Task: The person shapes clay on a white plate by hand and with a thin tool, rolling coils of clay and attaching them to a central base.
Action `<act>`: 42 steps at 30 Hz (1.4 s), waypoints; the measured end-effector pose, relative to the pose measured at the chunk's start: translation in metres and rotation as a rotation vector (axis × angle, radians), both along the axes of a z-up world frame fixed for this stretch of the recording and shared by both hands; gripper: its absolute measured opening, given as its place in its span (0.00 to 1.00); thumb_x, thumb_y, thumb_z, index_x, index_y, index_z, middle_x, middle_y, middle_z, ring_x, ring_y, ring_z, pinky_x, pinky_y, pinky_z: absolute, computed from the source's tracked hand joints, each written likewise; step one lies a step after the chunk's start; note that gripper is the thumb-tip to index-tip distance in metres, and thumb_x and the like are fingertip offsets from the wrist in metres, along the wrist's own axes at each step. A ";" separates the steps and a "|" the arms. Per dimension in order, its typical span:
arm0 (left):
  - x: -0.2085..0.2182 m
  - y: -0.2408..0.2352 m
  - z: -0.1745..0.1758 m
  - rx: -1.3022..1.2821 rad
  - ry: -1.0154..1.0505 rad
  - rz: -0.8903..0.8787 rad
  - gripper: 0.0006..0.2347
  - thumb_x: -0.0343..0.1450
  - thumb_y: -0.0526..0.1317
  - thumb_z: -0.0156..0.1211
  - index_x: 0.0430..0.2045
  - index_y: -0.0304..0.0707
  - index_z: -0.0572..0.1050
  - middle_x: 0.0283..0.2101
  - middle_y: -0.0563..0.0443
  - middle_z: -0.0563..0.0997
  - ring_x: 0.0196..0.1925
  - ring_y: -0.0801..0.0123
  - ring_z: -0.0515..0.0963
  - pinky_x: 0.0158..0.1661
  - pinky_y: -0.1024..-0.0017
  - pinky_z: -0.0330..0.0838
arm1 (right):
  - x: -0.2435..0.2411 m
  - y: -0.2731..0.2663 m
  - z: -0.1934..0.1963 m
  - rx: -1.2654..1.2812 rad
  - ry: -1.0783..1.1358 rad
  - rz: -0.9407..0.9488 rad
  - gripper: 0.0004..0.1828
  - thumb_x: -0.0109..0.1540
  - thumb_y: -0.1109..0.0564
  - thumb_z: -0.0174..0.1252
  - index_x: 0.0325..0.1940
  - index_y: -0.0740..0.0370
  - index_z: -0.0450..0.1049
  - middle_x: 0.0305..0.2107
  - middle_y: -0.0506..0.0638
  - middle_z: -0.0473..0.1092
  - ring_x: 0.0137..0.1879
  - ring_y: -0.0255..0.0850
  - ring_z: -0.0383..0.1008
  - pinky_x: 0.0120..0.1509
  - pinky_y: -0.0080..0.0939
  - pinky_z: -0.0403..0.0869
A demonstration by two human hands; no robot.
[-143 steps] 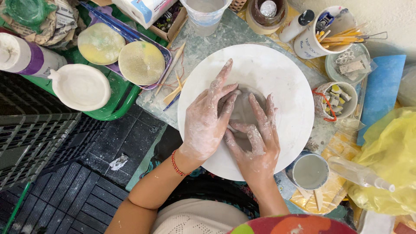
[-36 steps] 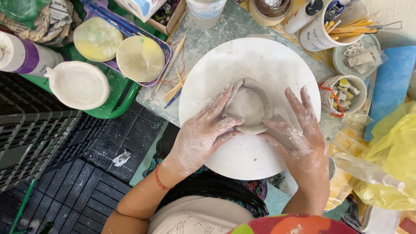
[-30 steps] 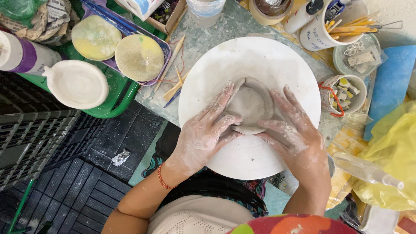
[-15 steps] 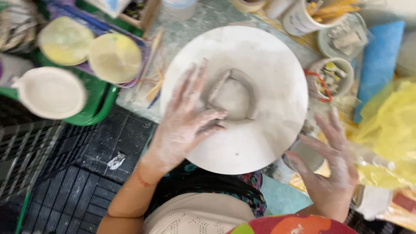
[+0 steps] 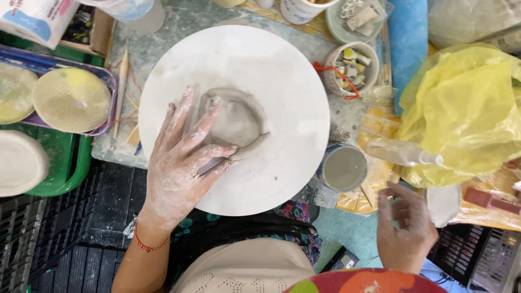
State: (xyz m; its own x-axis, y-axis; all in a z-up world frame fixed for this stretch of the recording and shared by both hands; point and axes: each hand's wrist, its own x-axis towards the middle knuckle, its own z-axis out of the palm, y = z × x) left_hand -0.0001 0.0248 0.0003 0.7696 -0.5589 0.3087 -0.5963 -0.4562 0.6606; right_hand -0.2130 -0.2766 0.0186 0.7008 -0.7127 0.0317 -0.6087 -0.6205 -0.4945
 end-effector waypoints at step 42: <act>0.027 0.061 -0.083 0.154 0.212 0.756 0.18 0.67 0.48 0.67 0.39 0.32 0.73 0.35 0.39 0.80 0.33 0.47 0.82 0.31 0.56 0.76 | 0.166 0.122 -0.019 -0.083 -0.160 0.933 0.68 0.36 0.43 0.78 0.76 0.56 0.55 0.77 0.67 0.39 0.84 0.66 0.38 0.80 0.73 0.58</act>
